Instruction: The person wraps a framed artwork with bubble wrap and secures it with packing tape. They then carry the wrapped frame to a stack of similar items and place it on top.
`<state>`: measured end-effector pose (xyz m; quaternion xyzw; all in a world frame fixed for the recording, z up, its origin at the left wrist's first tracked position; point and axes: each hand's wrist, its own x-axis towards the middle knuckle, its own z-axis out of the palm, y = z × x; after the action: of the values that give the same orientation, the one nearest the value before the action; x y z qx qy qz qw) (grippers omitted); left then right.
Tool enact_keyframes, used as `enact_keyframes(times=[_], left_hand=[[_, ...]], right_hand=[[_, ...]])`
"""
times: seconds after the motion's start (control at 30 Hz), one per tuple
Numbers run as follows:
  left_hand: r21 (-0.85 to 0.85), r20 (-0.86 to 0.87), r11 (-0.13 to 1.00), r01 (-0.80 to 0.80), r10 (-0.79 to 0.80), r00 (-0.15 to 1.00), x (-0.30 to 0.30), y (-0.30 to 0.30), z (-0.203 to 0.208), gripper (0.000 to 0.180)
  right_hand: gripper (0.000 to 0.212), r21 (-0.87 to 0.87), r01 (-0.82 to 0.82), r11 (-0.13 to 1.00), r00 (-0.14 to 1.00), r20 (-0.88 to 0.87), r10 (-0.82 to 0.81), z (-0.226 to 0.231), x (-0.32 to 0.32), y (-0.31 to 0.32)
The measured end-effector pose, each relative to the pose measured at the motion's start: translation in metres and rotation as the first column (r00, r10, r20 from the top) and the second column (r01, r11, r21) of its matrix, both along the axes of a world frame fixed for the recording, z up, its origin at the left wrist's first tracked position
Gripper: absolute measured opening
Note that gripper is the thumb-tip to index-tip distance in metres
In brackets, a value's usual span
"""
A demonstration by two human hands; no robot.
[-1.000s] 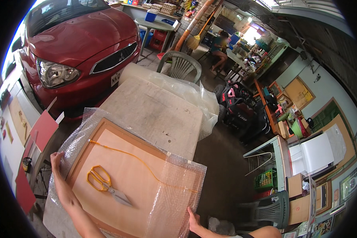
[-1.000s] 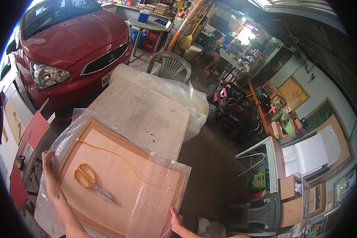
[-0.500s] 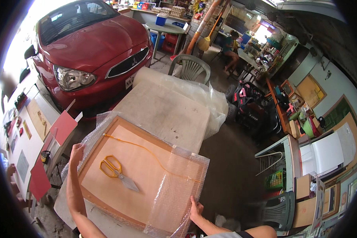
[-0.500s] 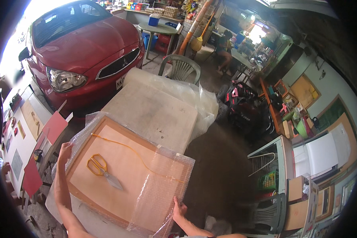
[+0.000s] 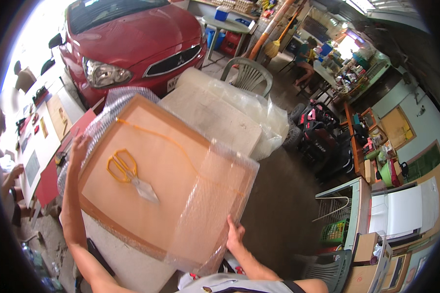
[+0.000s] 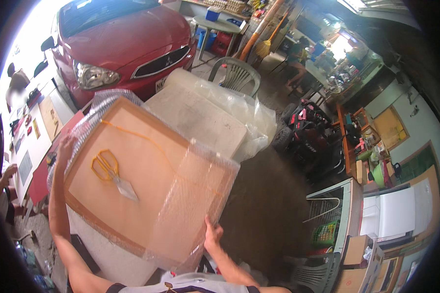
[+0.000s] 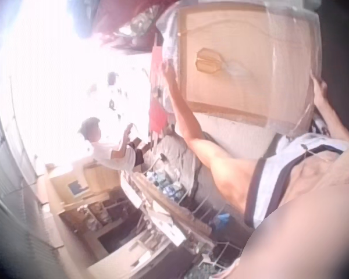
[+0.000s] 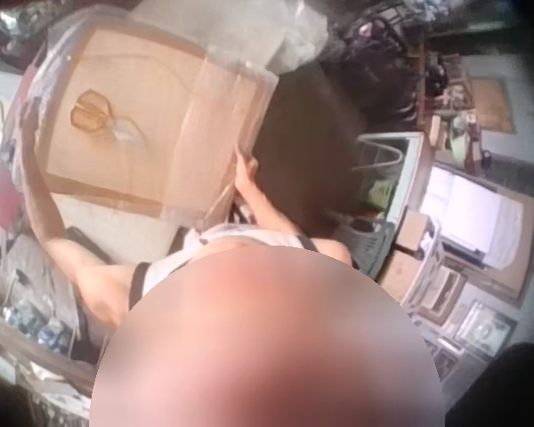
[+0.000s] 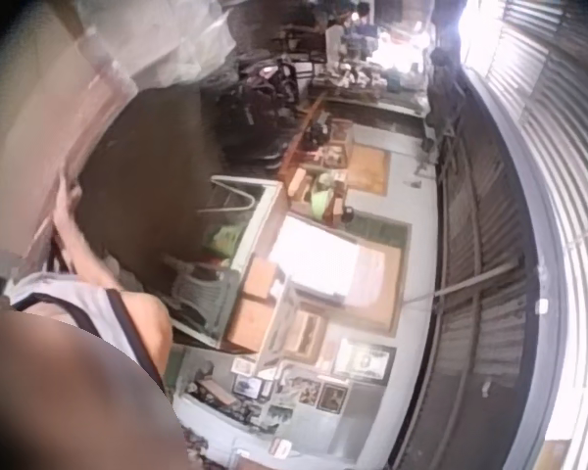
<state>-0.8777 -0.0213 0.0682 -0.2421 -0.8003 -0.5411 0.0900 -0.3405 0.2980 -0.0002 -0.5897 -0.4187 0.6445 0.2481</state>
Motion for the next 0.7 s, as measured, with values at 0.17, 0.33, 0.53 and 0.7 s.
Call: enact_keyframes(times=[0.17,0.33,0.53,0.7], left_hand=[[-0.241,0.207,0.952,-0.188,0.239,0.949,0.042,-0.026,0.048,0.024],[-0.226,0.109,0.879,-0.420,0.451,0.886,0.152,-0.046,0.048,0.024],[0.040,0.617,0.738,-0.674,0.512,0.598,0.345,-0.005,0.032,0.024],[-0.011,0.735,0.498,-0.867,0.592,0.331,0.482,0.064,0.023,0.029]], right_hand=[[0.062,0.040,-0.212,0.977,0.959,-0.182,0.215,0.022,-0.045,0.089],[0.072,0.156,-0.526,0.836,0.839,-0.065,0.540,0.029,-0.118,0.206],[0.078,0.140,-0.885,0.444,0.465,0.232,0.854,0.017,-0.208,0.307],[0.057,0.201,-0.966,0.160,0.199,0.191,0.961,0.013,-0.292,0.307]])
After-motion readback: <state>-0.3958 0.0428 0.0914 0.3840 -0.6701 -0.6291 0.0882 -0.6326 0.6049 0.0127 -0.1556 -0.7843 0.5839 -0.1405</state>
